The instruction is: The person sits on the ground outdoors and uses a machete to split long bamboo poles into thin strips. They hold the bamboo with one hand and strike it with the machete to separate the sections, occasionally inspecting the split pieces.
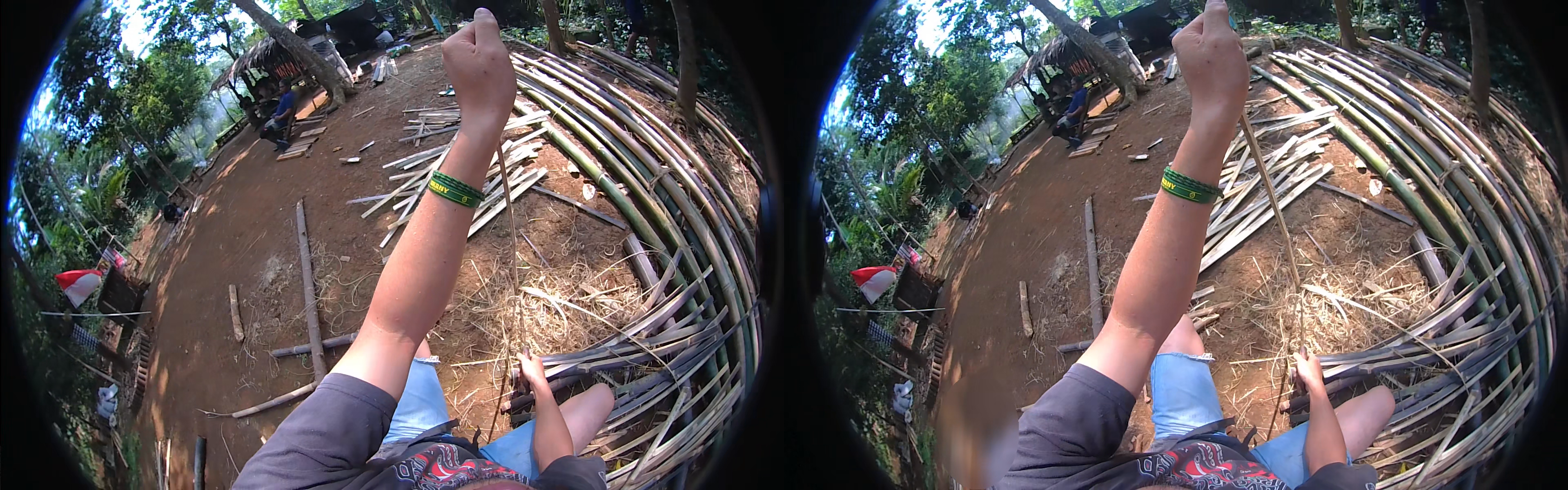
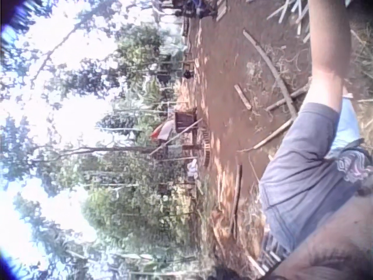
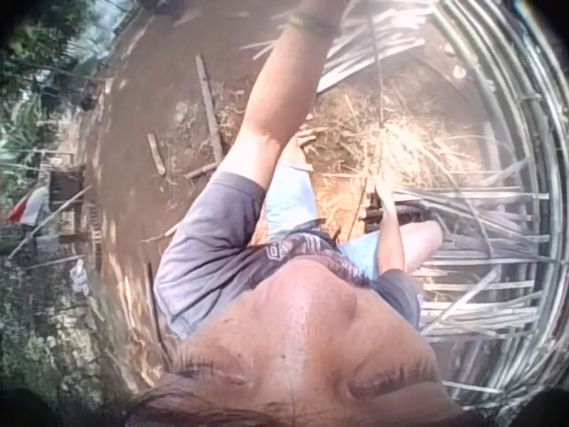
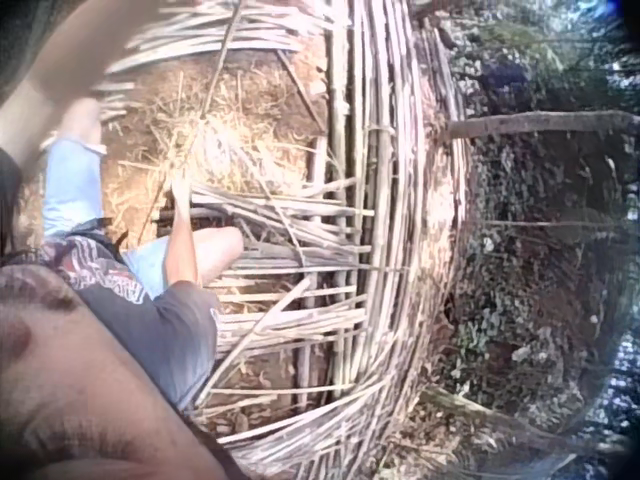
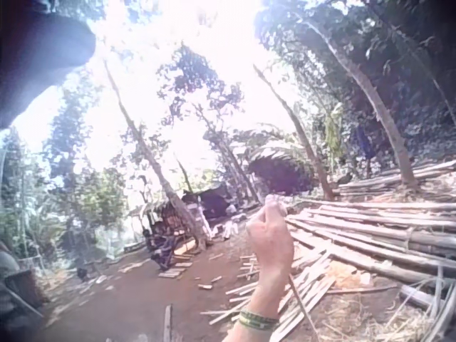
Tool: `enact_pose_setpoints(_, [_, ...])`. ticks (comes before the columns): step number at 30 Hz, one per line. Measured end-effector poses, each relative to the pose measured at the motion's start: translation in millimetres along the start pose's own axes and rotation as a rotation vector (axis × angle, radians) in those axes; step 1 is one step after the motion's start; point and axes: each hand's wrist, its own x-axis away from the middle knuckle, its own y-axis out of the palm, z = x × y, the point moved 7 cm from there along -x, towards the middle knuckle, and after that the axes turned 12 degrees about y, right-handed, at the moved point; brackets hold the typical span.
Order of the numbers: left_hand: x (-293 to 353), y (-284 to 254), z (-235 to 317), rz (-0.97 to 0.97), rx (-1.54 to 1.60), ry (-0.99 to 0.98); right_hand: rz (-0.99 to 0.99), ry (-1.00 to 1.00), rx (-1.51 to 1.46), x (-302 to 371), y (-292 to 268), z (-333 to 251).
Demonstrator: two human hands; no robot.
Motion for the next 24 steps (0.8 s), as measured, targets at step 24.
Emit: enact_pose_setpoints(24, [19, 77, 22, -0.394, 0.664, -0.434, 0.029, 0.122, -0.185, 9, -10, -21])
